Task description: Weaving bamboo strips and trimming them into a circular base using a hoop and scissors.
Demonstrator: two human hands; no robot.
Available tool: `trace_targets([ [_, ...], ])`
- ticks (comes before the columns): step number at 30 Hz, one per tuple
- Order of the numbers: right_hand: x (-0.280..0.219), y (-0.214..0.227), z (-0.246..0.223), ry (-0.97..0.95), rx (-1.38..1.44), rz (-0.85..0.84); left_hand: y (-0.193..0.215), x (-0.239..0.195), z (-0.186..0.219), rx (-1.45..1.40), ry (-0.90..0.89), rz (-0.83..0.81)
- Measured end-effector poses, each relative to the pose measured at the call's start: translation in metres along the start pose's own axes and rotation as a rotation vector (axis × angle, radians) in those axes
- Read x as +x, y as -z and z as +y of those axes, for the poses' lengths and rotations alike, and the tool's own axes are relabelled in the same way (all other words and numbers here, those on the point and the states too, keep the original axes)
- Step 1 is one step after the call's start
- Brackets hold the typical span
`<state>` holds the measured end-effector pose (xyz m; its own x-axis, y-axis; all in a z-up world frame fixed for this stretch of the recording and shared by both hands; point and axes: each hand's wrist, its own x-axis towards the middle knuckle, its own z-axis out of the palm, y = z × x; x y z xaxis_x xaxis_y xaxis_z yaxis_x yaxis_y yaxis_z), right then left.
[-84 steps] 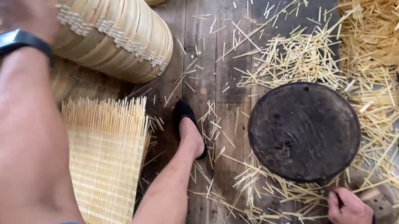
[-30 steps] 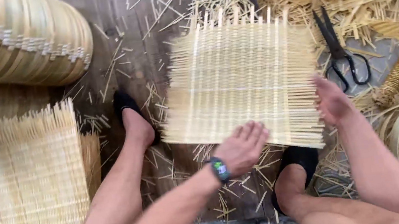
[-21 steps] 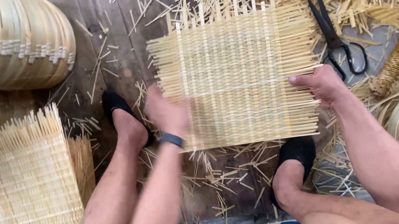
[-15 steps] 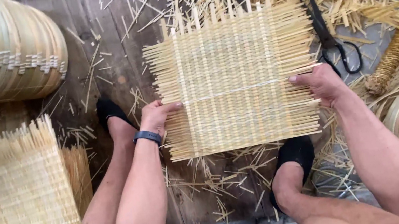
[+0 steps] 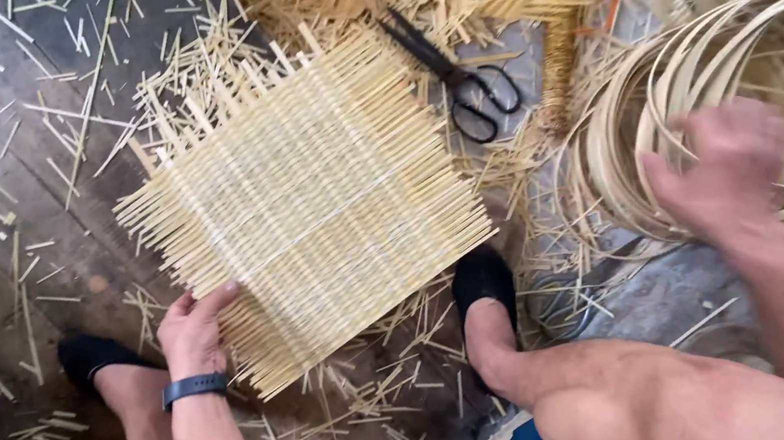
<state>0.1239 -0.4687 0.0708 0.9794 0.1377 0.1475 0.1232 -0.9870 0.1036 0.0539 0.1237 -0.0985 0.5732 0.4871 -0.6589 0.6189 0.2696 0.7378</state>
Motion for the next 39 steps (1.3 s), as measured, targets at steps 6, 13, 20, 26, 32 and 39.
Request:
trace_targets([
  [6,-0.091,-0.028,0.128,-0.072,-0.341,-0.133,-0.004,-0.019,0.013,0.352,-0.210,0.254],
  [13,0.028,0.064,0.051,0.136,0.454,0.044,-0.049,-0.074,0.085,0.552,-0.804,0.397],
  [20,0.166,0.028,-0.024,-0.160,1.910,-0.356,-0.127,-0.096,0.116,-0.520,-0.303,-0.462],
  [26,0.190,0.042,-0.137,-0.161,1.946,-0.767,-0.095,-0.098,0.098,-1.152,-0.318,-0.516],
  [32,0.208,0.049,-0.173,-0.038,1.585,-0.632,-0.064,-0.093,0.106,-1.129,-0.155,-0.412],
  [39,0.184,-0.028,-0.188,-0.245,2.010,-0.574,-0.083,-0.140,0.118,-1.066,-0.144,-0.364],
])
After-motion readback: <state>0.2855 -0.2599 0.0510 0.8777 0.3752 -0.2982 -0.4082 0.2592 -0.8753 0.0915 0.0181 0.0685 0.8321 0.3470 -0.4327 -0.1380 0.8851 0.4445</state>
